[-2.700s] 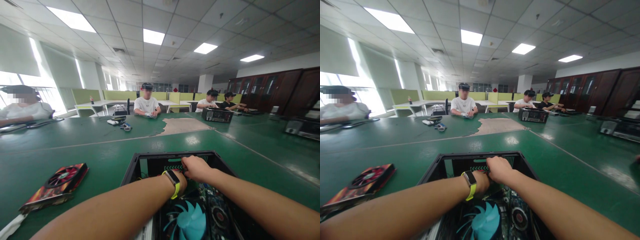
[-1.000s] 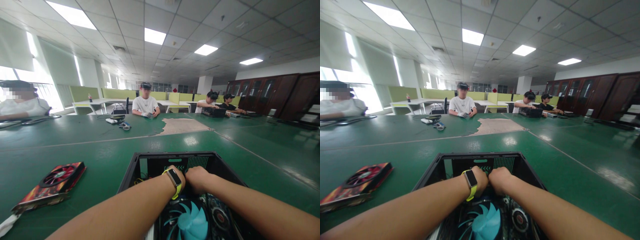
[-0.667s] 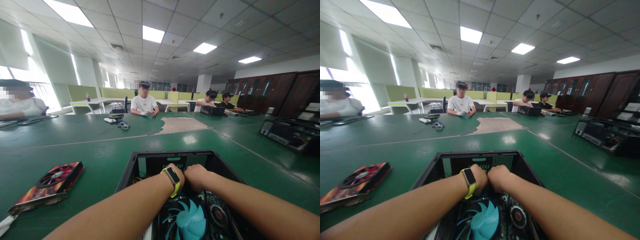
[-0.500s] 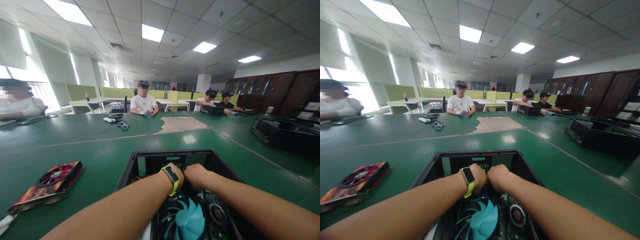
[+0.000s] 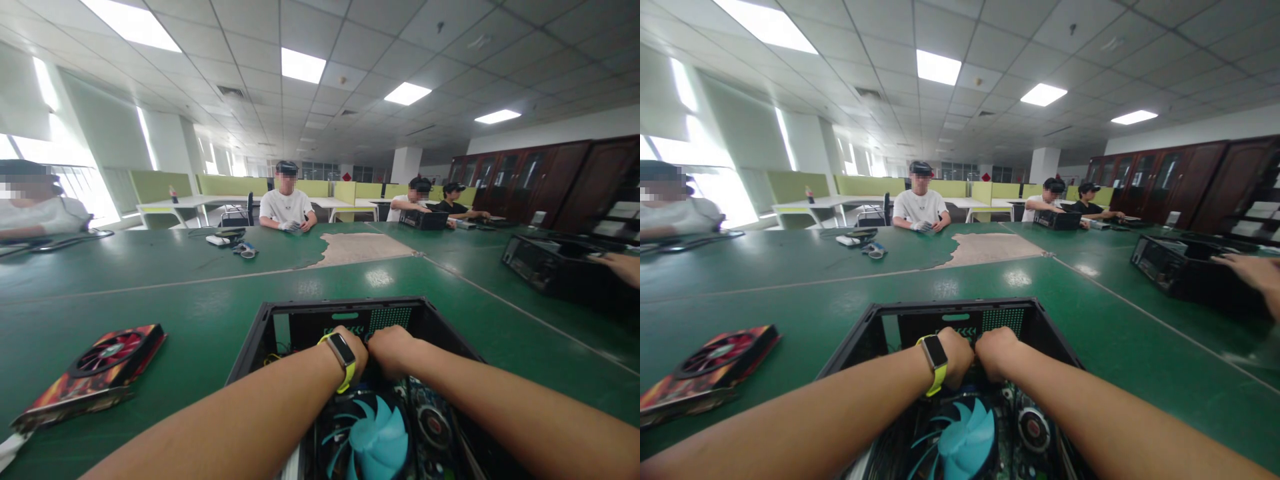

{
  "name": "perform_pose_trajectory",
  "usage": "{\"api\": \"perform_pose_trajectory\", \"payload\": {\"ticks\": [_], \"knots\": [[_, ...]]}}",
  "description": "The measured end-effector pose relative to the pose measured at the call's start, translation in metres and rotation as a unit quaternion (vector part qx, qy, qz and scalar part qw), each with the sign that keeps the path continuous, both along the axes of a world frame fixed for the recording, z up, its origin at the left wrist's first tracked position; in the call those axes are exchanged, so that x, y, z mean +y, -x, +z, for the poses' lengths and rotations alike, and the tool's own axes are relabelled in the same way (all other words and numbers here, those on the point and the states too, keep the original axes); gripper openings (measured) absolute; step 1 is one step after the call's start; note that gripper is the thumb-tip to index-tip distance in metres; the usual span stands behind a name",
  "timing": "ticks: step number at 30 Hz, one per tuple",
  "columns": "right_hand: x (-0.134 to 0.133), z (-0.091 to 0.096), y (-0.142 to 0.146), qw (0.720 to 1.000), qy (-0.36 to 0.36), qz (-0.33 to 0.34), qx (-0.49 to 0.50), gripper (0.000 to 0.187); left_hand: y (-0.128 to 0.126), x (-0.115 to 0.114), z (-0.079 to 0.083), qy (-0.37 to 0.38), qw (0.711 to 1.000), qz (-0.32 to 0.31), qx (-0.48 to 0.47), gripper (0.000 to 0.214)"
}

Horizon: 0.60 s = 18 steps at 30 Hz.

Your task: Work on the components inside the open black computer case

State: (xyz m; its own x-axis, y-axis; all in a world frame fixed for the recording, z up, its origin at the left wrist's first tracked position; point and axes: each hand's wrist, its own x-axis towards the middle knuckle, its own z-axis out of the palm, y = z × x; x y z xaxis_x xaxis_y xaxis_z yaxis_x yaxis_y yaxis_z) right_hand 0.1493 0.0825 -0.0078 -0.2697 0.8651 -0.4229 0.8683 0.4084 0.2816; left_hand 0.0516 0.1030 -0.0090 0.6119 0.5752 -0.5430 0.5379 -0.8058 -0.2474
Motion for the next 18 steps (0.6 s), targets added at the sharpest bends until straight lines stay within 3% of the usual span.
{"api": "perform_pose_trajectory", "payload": {"ticks": [6,9,12,14,15,17,18], "knots": [[0.001,0.006,0.0,1.0,-0.008,-0.017,0.014,0.056,0.001,-0.004,0.012,-0.011,1.0,0.002,-0.017,0.046],[-0.013,0.037,-0.005,0.997,-0.021,-0.049,0.056,0.047,0.008,-0.008,0.04,-0.018,0.997,0.009,-0.071,0.046],[-0.053,0.075,-0.019,0.984,-0.025,-0.021,0.175,0.037,0.032,-0.03,0.074,-0.023,0.986,-0.001,-0.165,0.042],[-0.094,0.084,-0.031,0.957,-0.077,0.044,0.277,0.031,0.061,-0.063,0.085,-0.059,0.956,-0.053,-0.281,0.037],[-0.116,0.079,-0.037,0.935,-0.136,0.081,0.318,0.031,0.077,-0.084,0.084,-0.091,0.928,-0.091,-0.351,0.035],[-0.161,0.054,-0.044,0.869,-0.298,0.166,0.358,0.035,0.113,-0.131,0.069,-0.171,0.858,-0.157,-0.458,0.039],[-0.182,0.036,-0.046,0.836,-0.384,0.157,0.36,0.038,0.128,-0.154,0.057,-0.214,0.834,-0.156,-0.484,0.042]]}}
